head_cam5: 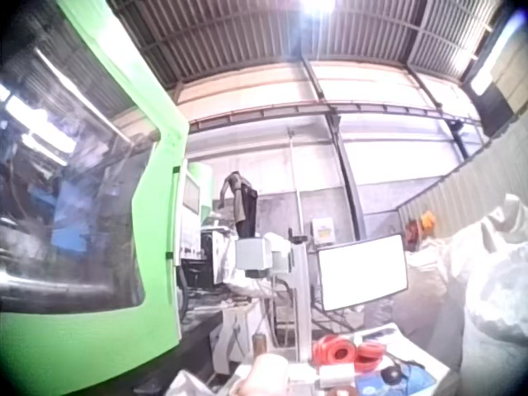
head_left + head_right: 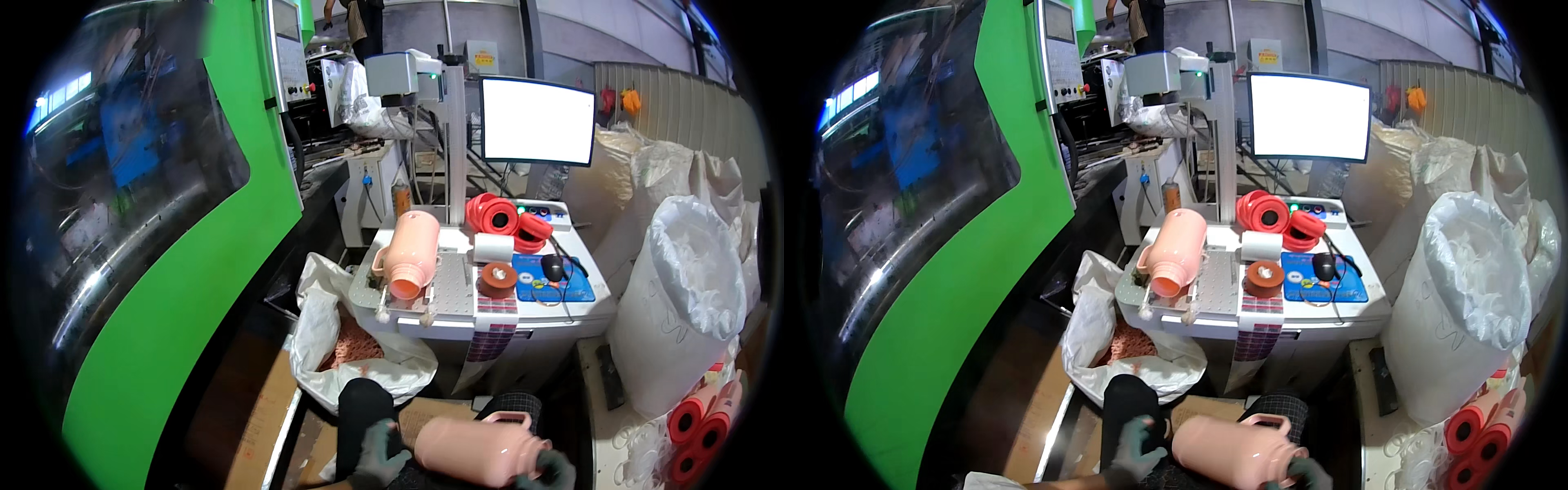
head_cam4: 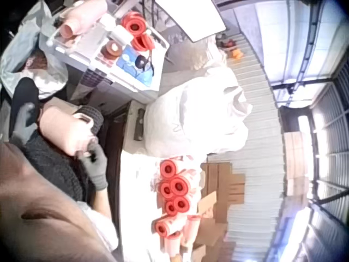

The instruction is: The person sits on the floor in a workshop and assembles pink plastic pitchers by hand. They repeatedly pick up a pitcher body, apply a label, and screw on a red lid, then place the finished unit on a nearby table. The process is repeated for multiple units.

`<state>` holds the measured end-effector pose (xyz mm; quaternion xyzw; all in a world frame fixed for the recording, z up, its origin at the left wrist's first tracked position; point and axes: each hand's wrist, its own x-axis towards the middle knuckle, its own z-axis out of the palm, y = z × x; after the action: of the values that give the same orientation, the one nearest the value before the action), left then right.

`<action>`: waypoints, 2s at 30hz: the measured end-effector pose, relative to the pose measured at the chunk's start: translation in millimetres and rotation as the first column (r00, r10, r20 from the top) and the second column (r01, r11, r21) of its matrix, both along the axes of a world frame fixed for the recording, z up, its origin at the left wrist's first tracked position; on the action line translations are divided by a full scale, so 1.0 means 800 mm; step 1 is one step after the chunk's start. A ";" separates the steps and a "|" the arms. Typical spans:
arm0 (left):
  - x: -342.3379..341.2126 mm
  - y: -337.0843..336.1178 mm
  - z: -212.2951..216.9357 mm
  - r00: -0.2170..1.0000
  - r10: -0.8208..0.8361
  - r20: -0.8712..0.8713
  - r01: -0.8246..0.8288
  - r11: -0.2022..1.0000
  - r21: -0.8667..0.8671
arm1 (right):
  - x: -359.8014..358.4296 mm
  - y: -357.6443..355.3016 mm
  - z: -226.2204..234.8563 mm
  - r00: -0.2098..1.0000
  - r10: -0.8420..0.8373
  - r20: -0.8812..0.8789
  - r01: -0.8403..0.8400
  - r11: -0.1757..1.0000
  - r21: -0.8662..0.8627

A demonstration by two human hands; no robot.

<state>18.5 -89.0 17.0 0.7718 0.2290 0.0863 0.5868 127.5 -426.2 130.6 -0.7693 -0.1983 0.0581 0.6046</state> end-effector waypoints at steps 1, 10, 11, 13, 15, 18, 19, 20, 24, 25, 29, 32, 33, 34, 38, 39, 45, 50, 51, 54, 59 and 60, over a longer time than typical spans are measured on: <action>0.005 -0.004 0.017 0.997 0.011 0.072 -0.014 0.999 0.043 | -0.012 0.017 0.022 0.993 0.112 -0.024 -0.111 0.993 0.035; 0.065 -0.099 0.027 0.401 -0.886 0.233 0.686 0.459 0.565 | -0.038 0.060 0.070 0.877 0.481 -0.003 -0.438 0.796 -0.418; 0.074 -0.116 0.056 0.377 -0.925 0.033 0.737 0.322 0.594 | -0.038 0.053 0.065 0.868 0.496 0.011 -0.411 0.731 -0.544; 0.083 -0.137 0.161 0.303 -0.879 -0.368 0.824 0.048 0.565 | -0.047 0.037 0.050 0.833 0.553 -0.003 -0.366 0.547 -0.753; 0.085 -0.146 0.162 0.292 -0.883 -0.369 0.803 0.017 0.595 | -0.046 0.029 0.033 0.818 0.574 0.034 -0.355 0.551 -0.755; 0.087 -0.148 0.145 0.323 -0.881 -0.344 0.764 0.028 0.645 | -0.046 0.026 0.010 0.817 0.564 0.123 -0.253 0.542 -0.801; 0.089 -0.145 0.149 0.294 -0.888 -0.354 0.799 0.025 0.601 | -0.048 0.027 0.001 0.817 0.551 0.170 -0.239 0.592 -0.770; 0.095 -0.135 0.152 0.265 -0.894 -0.361 0.831 0.021 0.556 | -0.050 0.028 -0.006 0.816 0.536 0.215 -0.225 0.638 -0.736; 0.105 -0.078 0.162 0.403 -0.914 -0.054 0.807 0.326 0.493 | -0.043 0.032 0.014 0.802 0.472 0.366 -0.167 0.765 -0.621; 0.109 -0.052 0.171 0.471 -0.882 0.007 0.752 0.406 0.520 | -0.034 0.029 0.020 0.809 0.318 0.494 0.056 0.796 -0.603; 0.081 0.022 0.164 0.611 -0.761 0.218 0.718 0.649 0.251 | 0.019 0.012 -0.006 0.325 -0.497 0.805 0.872 0.487 -0.051; 0.057 -0.001 0.173 0.531 -0.801 0.276 0.596 0.585 0.551 | 0.036 0.118 -0.032 0.776 -0.462 0.429 0.383 0.886 0.261; 0.050 -0.008 0.170 0.517 -0.812 0.273 0.587 0.568 0.577 | 0.043 0.171 -0.029 0.926 -0.271 0.262 0.165 0.917 0.364; 0.047 -0.009 0.171 0.513 -0.818 0.261 0.609 0.561 0.561 | 0.064 0.223 -0.015 0.923 -0.075 0.377 0.030 0.992 0.124; 0.051 0.001 0.185 0.563 -0.792 0.235 0.577 0.580 0.575 | 0.083 0.262 -0.029 0.999 0.050 -0.007 -0.045 0.957 0.286; 0.053 0.002 0.193 0.598 -0.773 0.212 0.568 0.595 0.568 | 0.083 0.239 -0.040 0.999 -0.022 0.039 0.009 0.950 0.313; 0.117 -0.010 0.133 0.403 -0.273 0.874 0.430 0.899 0.083 | 0.046 0.135 -0.055 0.960 -0.162 0.230 0.175 0.984 -0.036; 0.113 0.021 0.144 0.655 -0.683 0.322 0.618 0.730 0.291 | 0.046 -0.019 -0.087 0.729 -0.631 0.264 0.668 0.740 -0.076; 0.123 0.005 0.145 0.641 -0.674 0.367 0.587 0.738 0.332 | 0.047 -0.082 -0.113 0.666 -0.667 0.334 0.742 0.637 -0.208; 0.145 -0.026 0.149 0.680 -0.681 0.274 0.501 0.703 0.505 | 0.047 -0.242 -0.236 0.595 -0.244 0.766 0.802 0.113 -0.587; 0.149 0.000 0.131 0.628 -0.759 0.170 0.638 0.628 0.445 | 0.021 -0.276 -0.215 0.569 -0.742 0.354 0.691 0.198 -0.695; 0.133 -0.001 0.128 0.615 -0.741 0.271 0.604 0.663 0.443 | 0.022 -0.296 -0.210 0.587 -0.729 0.353 0.676 0.202 -0.708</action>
<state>124.8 -89.7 119.7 0.8425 -0.2330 0.0587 0.4822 145.2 -662.6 -37.5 -0.9500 0.2389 -0.1191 0.1621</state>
